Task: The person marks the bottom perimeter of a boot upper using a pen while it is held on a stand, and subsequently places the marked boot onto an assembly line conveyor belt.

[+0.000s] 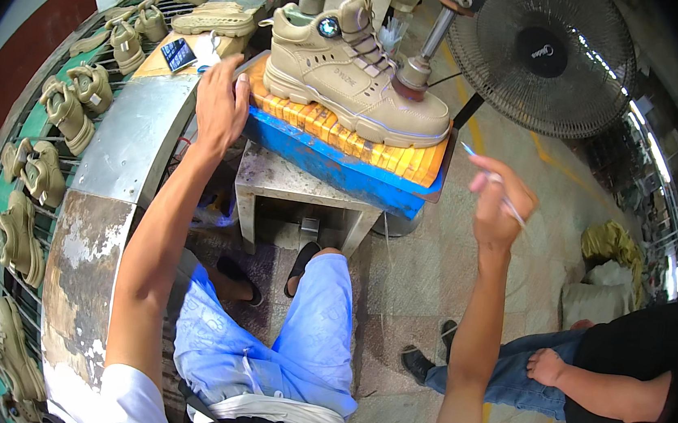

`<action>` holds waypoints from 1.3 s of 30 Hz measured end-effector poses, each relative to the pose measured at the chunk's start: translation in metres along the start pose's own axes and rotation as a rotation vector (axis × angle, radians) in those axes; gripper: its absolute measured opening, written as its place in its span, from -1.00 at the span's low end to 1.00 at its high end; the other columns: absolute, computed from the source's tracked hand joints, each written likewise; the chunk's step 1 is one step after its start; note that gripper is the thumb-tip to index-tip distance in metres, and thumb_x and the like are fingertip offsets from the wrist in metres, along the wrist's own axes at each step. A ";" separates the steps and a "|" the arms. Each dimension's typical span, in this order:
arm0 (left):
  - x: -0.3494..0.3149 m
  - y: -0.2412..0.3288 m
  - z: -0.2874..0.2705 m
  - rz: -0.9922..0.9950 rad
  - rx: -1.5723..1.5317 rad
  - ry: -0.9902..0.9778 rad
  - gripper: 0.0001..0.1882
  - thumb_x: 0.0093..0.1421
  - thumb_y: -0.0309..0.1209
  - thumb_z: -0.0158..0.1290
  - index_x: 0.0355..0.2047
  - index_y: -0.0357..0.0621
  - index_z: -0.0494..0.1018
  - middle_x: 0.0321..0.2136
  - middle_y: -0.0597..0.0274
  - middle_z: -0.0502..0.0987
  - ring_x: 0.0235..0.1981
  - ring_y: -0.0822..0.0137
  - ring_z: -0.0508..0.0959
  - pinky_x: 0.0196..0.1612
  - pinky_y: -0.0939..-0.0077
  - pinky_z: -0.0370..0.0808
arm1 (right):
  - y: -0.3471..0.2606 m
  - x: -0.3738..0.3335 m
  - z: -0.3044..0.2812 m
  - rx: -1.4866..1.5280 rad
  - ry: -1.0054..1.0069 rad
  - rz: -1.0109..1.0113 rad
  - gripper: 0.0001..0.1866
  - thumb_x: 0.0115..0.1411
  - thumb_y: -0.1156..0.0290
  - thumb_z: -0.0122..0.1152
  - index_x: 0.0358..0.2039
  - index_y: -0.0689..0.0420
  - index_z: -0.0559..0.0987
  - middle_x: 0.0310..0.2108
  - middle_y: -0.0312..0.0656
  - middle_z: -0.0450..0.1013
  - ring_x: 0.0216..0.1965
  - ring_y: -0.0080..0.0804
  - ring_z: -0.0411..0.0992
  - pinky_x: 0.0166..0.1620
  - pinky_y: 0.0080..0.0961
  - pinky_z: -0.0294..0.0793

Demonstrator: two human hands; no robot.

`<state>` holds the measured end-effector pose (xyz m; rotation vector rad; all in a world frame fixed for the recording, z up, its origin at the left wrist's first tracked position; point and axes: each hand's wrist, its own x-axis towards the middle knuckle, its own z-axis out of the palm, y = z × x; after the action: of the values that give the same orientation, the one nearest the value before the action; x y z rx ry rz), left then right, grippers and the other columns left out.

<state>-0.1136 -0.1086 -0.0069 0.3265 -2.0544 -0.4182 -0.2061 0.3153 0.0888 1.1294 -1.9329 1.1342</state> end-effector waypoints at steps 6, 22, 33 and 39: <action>-0.023 0.004 -0.006 -0.154 0.009 -0.055 -0.56 0.54 -0.23 -0.15 0.14 -0.33 0.51 0.08 -0.19 0.58 0.21 -0.16 0.48 0.32 0.06 0.37 | -0.043 -0.003 -0.001 0.199 0.007 0.259 -0.57 0.42 0.43 -0.15 0.09 0.26 0.65 -0.60 -0.26 0.52 -0.62 -0.66 0.35 -0.53 -0.64 0.31; 0.015 0.127 -0.027 0.011 -0.282 0.112 -0.45 0.33 -0.14 0.20 0.19 -0.24 0.46 0.10 -0.18 0.54 0.17 -0.20 0.48 0.28 0.02 0.35 | -0.067 0.008 0.145 -0.092 -0.208 0.525 -0.04 -0.02 -0.15 0.61 0.26 0.15 0.44 -0.05 0.22 0.62 -0.03 0.29 0.59 0.04 0.08 0.57; 0.055 0.148 0.025 -0.401 -0.767 0.601 -0.65 0.33 -0.32 0.07 0.02 -0.29 0.56 -0.08 -0.27 0.60 0.06 -0.27 0.54 0.15 -0.06 0.43 | 0.049 0.016 0.137 0.231 -0.418 0.474 -0.10 0.01 0.08 0.67 0.27 0.26 0.47 0.16 -0.07 0.55 0.15 -0.25 0.49 0.23 -0.27 0.44; 0.004 0.116 -0.182 -0.768 -1.279 0.403 -0.32 0.43 0.25 0.00 -0.13 -0.23 0.60 -0.33 0.17 0.66 -0.35 0.41 0.60 -0.23 0.39 0.57 | 0.076 0.009 0.119 0.171 -0.347 0.317 -0.24 0.27 0.20 0.49 0.38 0.23 0.40 0.26 -0.06 0.44 0.22 -0.18 0.39 0.32 -0.28 0.33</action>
<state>0.0366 -0.0343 0.1294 0.3324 -0.8870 -1.8124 -0.2885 0.2262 0.0166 1.2008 -2.3852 1.3628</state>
